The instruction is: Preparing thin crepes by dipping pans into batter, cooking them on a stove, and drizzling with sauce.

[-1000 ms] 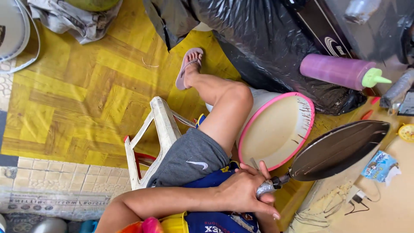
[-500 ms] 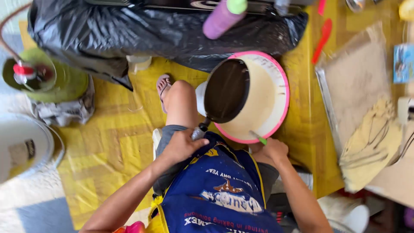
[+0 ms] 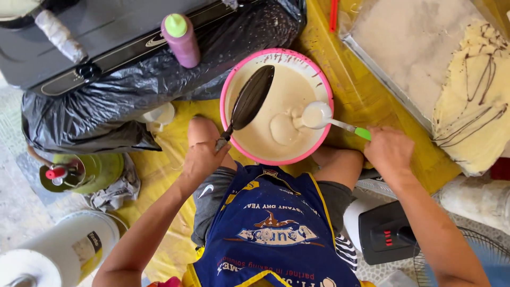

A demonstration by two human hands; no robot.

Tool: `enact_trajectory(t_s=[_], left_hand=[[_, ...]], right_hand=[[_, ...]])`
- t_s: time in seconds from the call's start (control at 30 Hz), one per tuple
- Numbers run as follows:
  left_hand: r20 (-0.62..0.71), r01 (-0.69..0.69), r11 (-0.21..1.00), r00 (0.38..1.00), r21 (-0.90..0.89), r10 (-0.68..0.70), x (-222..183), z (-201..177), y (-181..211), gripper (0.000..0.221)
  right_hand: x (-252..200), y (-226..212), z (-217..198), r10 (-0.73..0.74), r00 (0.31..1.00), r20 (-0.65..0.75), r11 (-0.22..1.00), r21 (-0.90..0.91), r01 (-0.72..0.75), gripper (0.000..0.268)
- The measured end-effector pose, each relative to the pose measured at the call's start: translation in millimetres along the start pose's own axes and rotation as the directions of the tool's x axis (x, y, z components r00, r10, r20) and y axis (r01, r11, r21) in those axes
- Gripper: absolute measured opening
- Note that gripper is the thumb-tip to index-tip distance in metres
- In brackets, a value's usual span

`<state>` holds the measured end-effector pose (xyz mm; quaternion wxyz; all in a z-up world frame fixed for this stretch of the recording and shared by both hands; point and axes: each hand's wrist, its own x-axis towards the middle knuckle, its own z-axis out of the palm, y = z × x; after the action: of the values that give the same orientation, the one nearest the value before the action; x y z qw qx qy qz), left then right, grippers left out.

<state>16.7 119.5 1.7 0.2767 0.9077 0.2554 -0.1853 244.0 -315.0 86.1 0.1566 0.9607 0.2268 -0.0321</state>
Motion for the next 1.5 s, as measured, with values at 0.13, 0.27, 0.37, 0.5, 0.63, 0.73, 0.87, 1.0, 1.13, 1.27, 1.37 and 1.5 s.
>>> enact_trajectory(t_s=[0.13, 0.27, 0.37, 0.5, 0.63, 0.73, 0.87, 1.0, 1.13, 1.27, 1.37, 1.5], left_hand=[[0.093, 0.003, 1.0, 0.996, 0.02, -0.005, 21, -14, 19, 0.066], [0.353, 0.255, 0.784, 0.934, -0.566, -0.049, 38, 6, 23, 0.051], [0.394, 0.325, 0.611, 0.919, -0.722, -0.024, 31, 4, 40, 0.047], [0.346, 0.309, 0.494, 0.938, -0.813, -0.016, 33, 3, 55, 0.048], [0.292, 0.267, 0.481, 0.956, -0.835, -0.023, 27, -21, 62, 0.049], [0.264, 0.256, 0.45, 0.963, -0.855, -0.046, 24, -22, 59, 0.049], [0.244, 0.243, 0.173, 0.97, -0.954, -0.014, 15, 5, 49, 0.048], [0.265, 0.278, -0.118, 0.957, -0.953, 0.121, 11, 68, 53, 0.048], [0.105, 0.142, -0.211, 0.978, -0.967, 0.179, 29, 130, 72, 0.045], [0.003, 0.028, -0.16, 0.988, -0.987, 0.155, 36, 100, 102, 0.035], [0.088, 0.104, -0.093, 0.983, -0.99, 0.163, 26, 59, 119, 0.037], [0.336, 0.33, 0.065, 0.915, -0.942, 0.223, 18, 21, 128, 0.049]], right_hand=[[-14, -3, -33, 0.132, 0.974, 0.186, 0.974, 0.159, -0.163, 0.04], [-29, -27, -59, 0.124, 0.989, 0.082, 0.951, 0.276, -0.142, 0.044], [-35, -47, -64, 0.097, 0.988, -0.119, 0.953, 0.297, -0.058, 0.044], [-27, -72, -64, -0.007, 0.823, -0.568, 0.994, 0.085, 0.067, 0.042], [-14, -74, -65, -0.055, 0.727, -0.685, 0.998, -0.033, 0.044, 0.045], [-4, -70, -70, -0.061, 0.693, -0.718, 0.998, -0.042, 0.045, 0.048], [6, -70, -85, -0.045, 0.655, -0.754, 0.999, -0.036, 0.027, 0.048], [6, -83, -105, -0.05, 0.631, -0.774, 0.997, -0.072, -0.009, 0.049], [-6, -82, -109, -0.089, 0.634, -0.768, 0.995, -0.098, 0.021, 0.05], [-34, -80, -112, -0.073, 0.665, -0.744, 0.997, -0.081, 0.019, 0.047], [-46, -85, -104, -0.04, 0.694, -0.719, 0.999, -0.027, 0.029, 0.044], [-41, -98, -87, 0.02, 0.724, -0.69, 0.999, 0.038, 0.009, 0.043]])
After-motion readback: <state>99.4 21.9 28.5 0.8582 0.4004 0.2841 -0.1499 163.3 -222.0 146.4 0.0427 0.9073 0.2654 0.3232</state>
